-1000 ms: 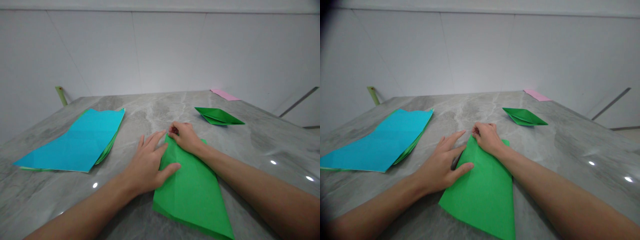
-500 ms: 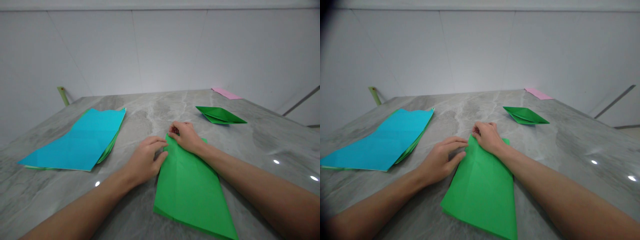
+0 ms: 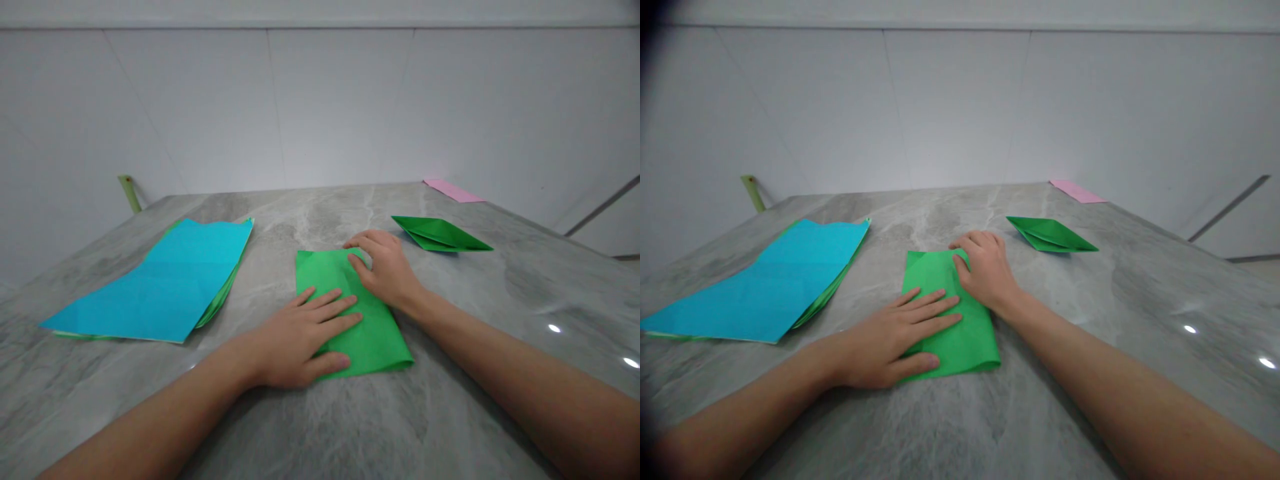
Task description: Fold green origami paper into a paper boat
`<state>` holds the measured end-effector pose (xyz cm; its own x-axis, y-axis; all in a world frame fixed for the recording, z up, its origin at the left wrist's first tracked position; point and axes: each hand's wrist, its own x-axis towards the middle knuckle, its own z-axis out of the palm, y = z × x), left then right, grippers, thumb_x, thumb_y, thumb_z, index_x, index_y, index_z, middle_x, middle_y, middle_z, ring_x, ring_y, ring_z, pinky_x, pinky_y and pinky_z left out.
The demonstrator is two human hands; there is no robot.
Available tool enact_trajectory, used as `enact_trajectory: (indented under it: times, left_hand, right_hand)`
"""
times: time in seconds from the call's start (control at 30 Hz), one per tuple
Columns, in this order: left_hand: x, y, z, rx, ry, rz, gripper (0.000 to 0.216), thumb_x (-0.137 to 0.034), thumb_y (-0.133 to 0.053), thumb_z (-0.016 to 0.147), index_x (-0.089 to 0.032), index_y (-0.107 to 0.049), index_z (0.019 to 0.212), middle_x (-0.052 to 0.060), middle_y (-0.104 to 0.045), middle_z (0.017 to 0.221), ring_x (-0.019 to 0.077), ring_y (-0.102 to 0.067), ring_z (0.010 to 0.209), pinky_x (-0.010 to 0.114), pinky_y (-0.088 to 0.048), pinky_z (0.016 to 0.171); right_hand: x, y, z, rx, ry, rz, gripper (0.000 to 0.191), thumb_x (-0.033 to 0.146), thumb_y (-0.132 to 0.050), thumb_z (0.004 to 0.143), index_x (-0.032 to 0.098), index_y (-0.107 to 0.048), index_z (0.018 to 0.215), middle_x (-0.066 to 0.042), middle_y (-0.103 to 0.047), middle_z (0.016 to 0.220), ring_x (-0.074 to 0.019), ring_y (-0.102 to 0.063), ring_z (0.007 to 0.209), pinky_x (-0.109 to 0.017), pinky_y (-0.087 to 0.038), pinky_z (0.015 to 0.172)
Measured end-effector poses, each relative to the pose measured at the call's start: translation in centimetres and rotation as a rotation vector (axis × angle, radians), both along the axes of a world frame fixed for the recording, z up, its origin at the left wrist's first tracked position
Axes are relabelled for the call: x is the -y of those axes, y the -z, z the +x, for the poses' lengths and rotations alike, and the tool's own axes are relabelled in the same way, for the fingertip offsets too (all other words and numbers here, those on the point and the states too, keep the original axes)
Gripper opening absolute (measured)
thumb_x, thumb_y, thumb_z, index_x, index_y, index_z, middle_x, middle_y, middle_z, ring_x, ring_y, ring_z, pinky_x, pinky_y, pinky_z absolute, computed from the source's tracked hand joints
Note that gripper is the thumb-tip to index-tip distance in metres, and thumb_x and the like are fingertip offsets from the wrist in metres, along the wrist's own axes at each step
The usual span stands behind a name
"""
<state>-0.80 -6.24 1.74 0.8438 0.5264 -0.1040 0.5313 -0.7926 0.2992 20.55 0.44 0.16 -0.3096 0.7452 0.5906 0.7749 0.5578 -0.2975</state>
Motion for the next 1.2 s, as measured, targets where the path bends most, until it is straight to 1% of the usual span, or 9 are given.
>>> enact_trajectory:
  times: [0.13,0.23,0.37,0.6,0.73,0.8,0.93,1.03,1.2]
  left_hand:
    - [-1.0,0.9,-0.6,0.064,-0.133,0.071,0.059,-0.043,-0.047,0.099,-0.018,-0.038,0.151,0.012,-0.028,0.162,0.0322,-0.024,0.149,0.06,-0.019,0.12]
    - [-2.3,1.6,-1.3,0.147,-0.339,0.173,0.041,-0.019,-0.04,0.098,-0.022,-0.058,0.134,0.012,-0.045,0.152,0.0303,-0.039,0.142,0.063,-0.026,0.116]
    - [-4.3,1.9,-2.7,0.277,-0.707,0.335,0.029,-0.01,-0.047,0.088,-0.014,-0.074,0.1,0.013,-0.068,0.117,0.0261,-0.062,0.114,0.043,-0.046,0.106]
    - [-4.4,1.4,-2.9,0.236,-0.69,0.339,0.025,-0.028,-0.06,0.089,-0.012,-0.073,0.103,0.013,-0.069,0.108,0.0288,-0.063,0.106,0.044,-0.047,0.102]
    - [-3.9,1.4,-2.7,0.149,-0.658,0.342,0.035,-0.03,-0.061,0.089,-0.011,-0.068,0.117,0.015,-0.064,0.115,0.03,-0.059,0.111,0.046,-0.045,0.103]
    - [-3.8,1.4,-2.7,0.101,-0.658,0.338,0.036,-0.022,-0.056,0.09,-0.01,-0.066,0.123,0.016,-0.062,0.119,0.0296,-0.057,0.113,0.046,-0.044,0.104]
    - [-4.1,1.6,-3.0,0.048,-0.617,0.352,0.045,-0.005,-0.046,0.086,-0.01,-0.066,0.126,0.016,-0.062,0.122,0.0282,-0.056,0.115,0.043,-0.044,0.104]
    - [-4.3,1.7,-3.2,0.043,-0.578,0.385,0.041,-0.008,-0.044,0.09,-0.011,-0.069,0.121,0.016,-0.063,0.12,0.0282,-0.057,0.113,0.044,-0.045,0.103]
    - [-4.3,1.8,-3.2,0.038,-0.601,0.389,0.038,-0.023,-0.043,0.097,-0.012,-0.067,0.124,0.017,-0.06,0.13,0.0292,-0.054,0.12,0.048,-0.043,0.105]
  right_hand:
    - [1.5,0.6,-0.9,0.177,-0.081,-0.171,0.044,0.033,-0.049,0.095,0.015,-0.06,0.134,-0.018,-0.051,0.146,-0.0346,-0.041,0.139,-0.054,-0.034,0.112]
    - [2.3,0.9,-1.6,0.318,-0.116,-0.335,0.051,0.042,-0.036,0.102,0.021,-0.048,0.147,-0.016,-0.033,0.159,-0.0406,-0.02,0.149,-0.063,-0.027,0.114]
    - [2.3,0.7,-1.7,0.415,-0.115,-0.417,0.055,0.05,-0.034,0.102,0.028,-0.039,0.152,-0.015,-0.023,0.163,-0.0446,-0.012,0.149,-0.068,-0.021,0.114]
    - [2.9,0.1,-1.7,0.425,-0.138,-0.387,0.065,0.065,-0.046,0.093,0.034,-0.042,0.149,-0.016,-0.023,0.163,-0.0496,-0.01,0.147,-0.078,-0.01,0.109]
    - [4.6,-0.6,-2.4,0.443,-0.292,-0.339,0.075,0.068,-0.051,0.088,0.032,-0.037,0.152,-0.019,-0.024,0.162,-0.0495,-0.014,0.147,-0.079,-0.004,0.108]
    - [5.2,-0.9,-2.7,0.443,-0.364,-0.377,0.072,0.066,-0.05,0.09,0.033,-0.036,0.153,-0.019,-0.023,0.162,-0.0485,-0.018,0.147,-0.079,-0.005,0.108]
    - [5.7,-1.4,-2.9,0.474,-0.583,-0.409,0.044,0.051,-0.043,0.1,0.04,-0.052,0.141,-0.011,-0.027,0.163,-0.0429,-0.021,0.148,-0.079,-0.005,0.108]
    - [5.7,-1.7,-2.9,0.495,-0.786,-0.419,0.039,0.044,-0.04,0.103,0.039,-0.055,0.139,-0.007,-0.036,0.159,-0.0369,-0.022,0.149,-0.075,-0.005,0.111]
    - [5.9,-2.1,-2.8,0.458,-0.795,-0.484,0.04,0.045,-0.045,0.101,0.04,-0.053,0.139,-0.001,-0.033,0.16,-0.0338,-0.015,0.151,-0.07,-0.002,0.114]
